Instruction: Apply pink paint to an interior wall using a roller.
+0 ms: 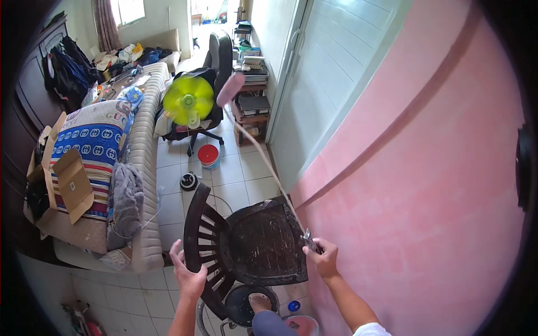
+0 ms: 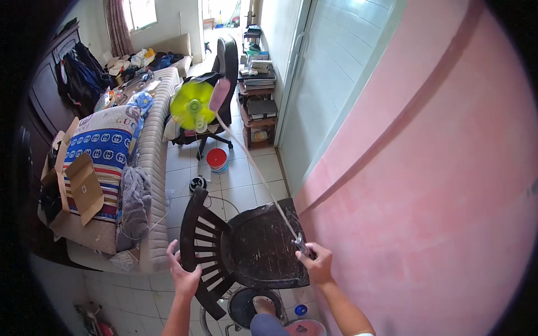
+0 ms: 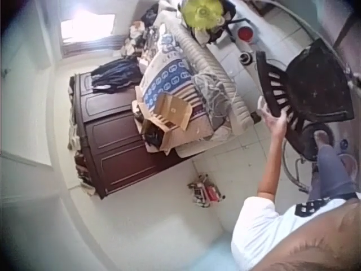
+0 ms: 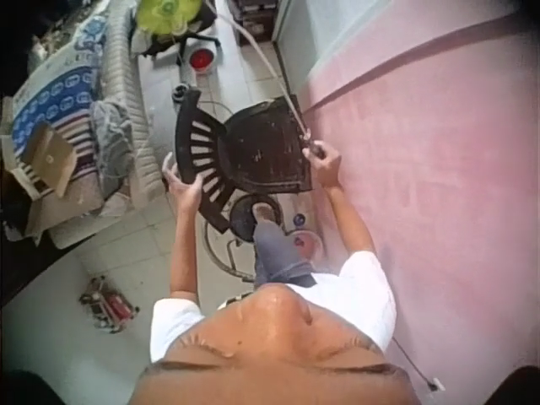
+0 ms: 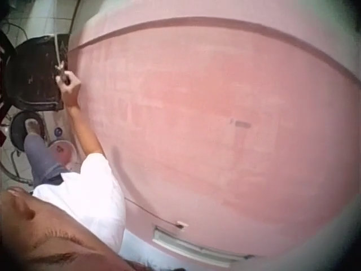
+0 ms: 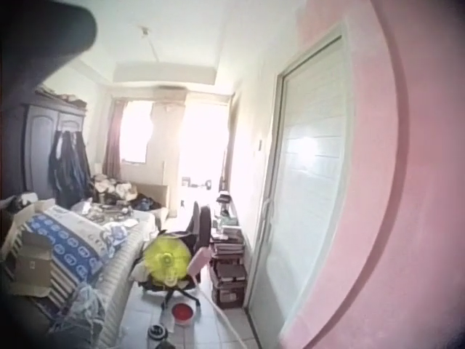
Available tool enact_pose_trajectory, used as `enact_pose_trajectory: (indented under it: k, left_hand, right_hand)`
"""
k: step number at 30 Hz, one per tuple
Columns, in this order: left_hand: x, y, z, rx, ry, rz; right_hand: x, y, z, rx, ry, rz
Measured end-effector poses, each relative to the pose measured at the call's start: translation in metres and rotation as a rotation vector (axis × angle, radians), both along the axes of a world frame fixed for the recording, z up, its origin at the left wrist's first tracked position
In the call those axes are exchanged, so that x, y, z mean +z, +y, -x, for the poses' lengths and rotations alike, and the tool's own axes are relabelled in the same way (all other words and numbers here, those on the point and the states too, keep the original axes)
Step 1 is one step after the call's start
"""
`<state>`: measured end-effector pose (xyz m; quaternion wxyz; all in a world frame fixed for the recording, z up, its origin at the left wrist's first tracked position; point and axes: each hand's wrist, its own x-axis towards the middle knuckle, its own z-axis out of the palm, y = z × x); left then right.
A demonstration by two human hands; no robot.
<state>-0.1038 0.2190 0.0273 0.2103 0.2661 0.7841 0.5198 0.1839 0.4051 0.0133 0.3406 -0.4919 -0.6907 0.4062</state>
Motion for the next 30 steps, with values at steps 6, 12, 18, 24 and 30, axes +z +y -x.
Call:
enact_pose_trajectory:
  k: [6, 12, 18, 24, 30]
  left_hand:
    - [0.021, 0.036, 0.001, 0.192, 0.172, 0.522]
    - [0.013, 0.031, 0.003, 0.179, 0.212, 0.575]
    - [0.027, 0.036, 0.005, 0.174, 0.176, 0.587]
    - [0.031, 0.043, 0.016, 0.14, 0.154, 0.721]
    - [0.025, 0.119, 0.073, -0.013, 0.242, 0.386]
  right_hand:
    - [0.059, -0.038, -0.036, 0.017, -0.171, 0.207]
    - [0.117, -0.071, -0.064, -0.084, -0.23, 0.279]
    - [0.168, -0.082, -0.039, -0.094, -0.175, 0.327]
    - [0.204, -0.09, -0.014, -0.141, -0.125, 0.443]
    - [0.188, -0.097, 0.0, -0.176, -0.09, 0.571]
